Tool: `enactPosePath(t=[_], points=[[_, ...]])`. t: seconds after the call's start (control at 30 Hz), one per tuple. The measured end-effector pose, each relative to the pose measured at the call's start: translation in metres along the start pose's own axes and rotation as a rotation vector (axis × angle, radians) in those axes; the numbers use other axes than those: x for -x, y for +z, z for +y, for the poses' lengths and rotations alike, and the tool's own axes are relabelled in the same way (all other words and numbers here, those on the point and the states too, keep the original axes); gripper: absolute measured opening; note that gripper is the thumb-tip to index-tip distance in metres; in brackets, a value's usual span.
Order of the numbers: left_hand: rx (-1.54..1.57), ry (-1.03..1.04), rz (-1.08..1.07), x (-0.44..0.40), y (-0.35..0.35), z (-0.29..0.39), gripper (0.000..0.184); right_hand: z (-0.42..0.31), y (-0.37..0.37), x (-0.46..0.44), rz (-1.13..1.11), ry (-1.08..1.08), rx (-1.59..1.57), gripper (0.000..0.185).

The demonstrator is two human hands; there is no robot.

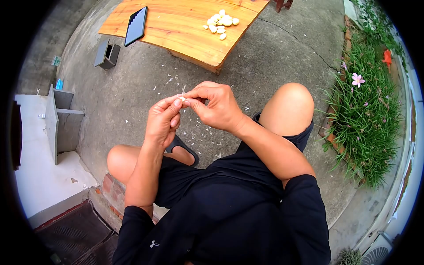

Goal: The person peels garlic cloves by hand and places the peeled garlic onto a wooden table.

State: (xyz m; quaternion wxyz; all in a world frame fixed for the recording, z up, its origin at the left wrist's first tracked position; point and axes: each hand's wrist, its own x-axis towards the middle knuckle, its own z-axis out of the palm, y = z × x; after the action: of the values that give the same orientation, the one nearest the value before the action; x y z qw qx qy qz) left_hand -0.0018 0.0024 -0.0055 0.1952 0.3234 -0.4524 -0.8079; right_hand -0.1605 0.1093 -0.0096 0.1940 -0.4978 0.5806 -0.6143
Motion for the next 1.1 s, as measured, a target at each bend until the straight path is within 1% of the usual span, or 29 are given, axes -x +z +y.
enactPosePath(t=[0.07,0.17,0.27,0.43,0.53,0.63,0.67,0.73,0.83,0.87,0.93,0.97,1.07,1.1], points=[[-0.048,0.055,0.013,0.001,0.001,-0.002,0.020,-0.002,0.002,0.002,0.001,0.007,-0.019,0.007],[-0.146,0.170,0.046,0.004,0.005,-0.009,0.017,-0.004,0.007,0.005,0.008,0.120,-0.029,0.005],[-0.205,0.264,0.072,0.006,0.008,-0.014,0.015,0.001,0.016,0.009,0.077,0.239,-0.175,0.005],[-0.308,0.365,0.117,0.003,0.008,-0.025,0.013,0.012,0.020,0.013,0.080,0.380,-0.371,0.008],[-0.502,0.517,0.127,-0.004,0.002,-0.034,0.012,0.019,0.021,0.015,0.085,0.451,-0.441,0.009],[-0.607,0.601,0.133,-0.006,0.002,-0.035,0.011,0.021,0.022,0.016,0.106,0.521,-0.501,0.010],[-0.632,0.591,0.140,-0.006,0.003,-0.035,0.011,0.022,0.022,0.016,0.114,0.544,-0.523,0.011],[-0.682,0.571,0.152,-0.006,0.004,-0.034,0.010,0.027,0.020,0.017,0.099,0.535,-0.413,0.011],[-0.636,0.500,0.107,-0.005,0.006,-0.035,0.011,0.029,0.019,0.015,0.072,0.498,-0.216,0.012],[-0.509,0.392,0.109,-0.004,0.006,-0.034,0.011,0.030,0.019,0.015,0.062,0.481,-0.145,0.013],[-0.255,0.175,0.111,-0.003,0.010,-0.023,0.012,0.021,0.022,0.012,0.090,0.484,-0.175,0.014],[-0.198,0.134,0.113,-0.004,0.010,-0.020,0.013,0.018,0.024,0.011,0.105,0.486,-0.190,0.015],[-0.057,0.029,0.120,-0.004,0.008,-0.015,0.015,0.019,0.027,0.011,0.131,0.411,-0.043,0.016],[-0.029,0.007,0.120,-0.003,0.009,-0.013,0.015,0.018,0.027,0.011,0.126,0.406,-0.076,0.016]])
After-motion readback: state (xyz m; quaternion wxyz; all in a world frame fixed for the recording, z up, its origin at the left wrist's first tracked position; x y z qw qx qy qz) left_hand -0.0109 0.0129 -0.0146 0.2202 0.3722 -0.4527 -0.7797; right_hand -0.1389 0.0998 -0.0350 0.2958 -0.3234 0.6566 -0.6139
